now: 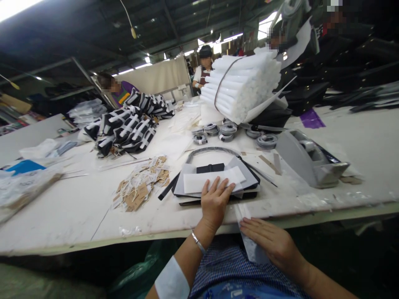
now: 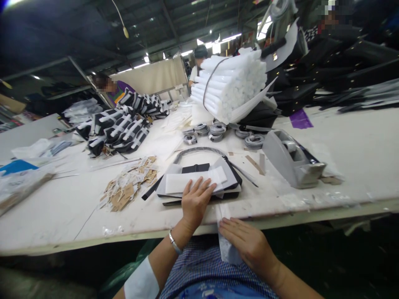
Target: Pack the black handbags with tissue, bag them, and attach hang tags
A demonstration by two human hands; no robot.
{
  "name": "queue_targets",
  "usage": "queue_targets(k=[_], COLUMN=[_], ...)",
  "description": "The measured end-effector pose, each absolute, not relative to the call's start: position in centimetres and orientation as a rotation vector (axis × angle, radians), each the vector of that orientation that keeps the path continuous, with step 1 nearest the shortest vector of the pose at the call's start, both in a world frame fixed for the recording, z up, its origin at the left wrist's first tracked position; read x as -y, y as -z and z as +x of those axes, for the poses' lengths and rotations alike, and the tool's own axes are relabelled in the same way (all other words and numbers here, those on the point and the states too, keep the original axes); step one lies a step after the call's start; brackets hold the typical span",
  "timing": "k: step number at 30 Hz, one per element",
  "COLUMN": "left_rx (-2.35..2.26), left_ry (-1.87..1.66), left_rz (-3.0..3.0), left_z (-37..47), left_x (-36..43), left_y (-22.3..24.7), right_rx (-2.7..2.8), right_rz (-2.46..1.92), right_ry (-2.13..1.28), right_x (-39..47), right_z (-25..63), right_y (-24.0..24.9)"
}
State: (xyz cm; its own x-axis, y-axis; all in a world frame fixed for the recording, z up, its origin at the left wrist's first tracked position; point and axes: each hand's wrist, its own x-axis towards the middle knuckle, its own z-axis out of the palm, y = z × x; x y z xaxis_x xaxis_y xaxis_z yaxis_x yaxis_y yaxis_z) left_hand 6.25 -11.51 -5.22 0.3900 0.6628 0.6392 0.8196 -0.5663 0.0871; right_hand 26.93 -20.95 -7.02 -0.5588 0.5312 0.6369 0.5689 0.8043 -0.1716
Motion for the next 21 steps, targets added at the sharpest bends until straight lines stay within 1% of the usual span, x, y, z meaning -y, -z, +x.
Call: queue_targets(k=[3, 6, 10, 13, 16, 21], left_rx=[1.31, 1.293, 1.275, 1.265, 1.249, 1.224], left_ry=[0.94, 0.965, 1.023, 1.082, 1.137, 1.253], left_rz=[-2.401, -2.379, -2.357, -2.339, -2.31, -2.264], left_z=[6.3, 6.4, 6.4, 6.5, 6.7, 7.1], left_x=[11.6, 11.5, 11.5, 11.4, 11.2, 10.8], left_y=[5.2, 5.2, 5.5, 5.9, 6.2, 6.2], right_rx=[2.278, 2.297, 2.331, 2.387, 2.415, 2.373], right_rz=[-0.806, -0.792, -0.782, -0.871, -1.065, -1.304], right_ry=[0.071, 0.087, 0.104, 0.042, -0.07, -0.425], right_x=[20.8, 19.4, 15.5, 11.8, 8.3, 4.8], right_z=[26.9, 26.9, 26.8, 26.7, 26.4, 25.5], right_y=[6.1, 3.8, 0.3, -1.4, -1.8, -1.2])
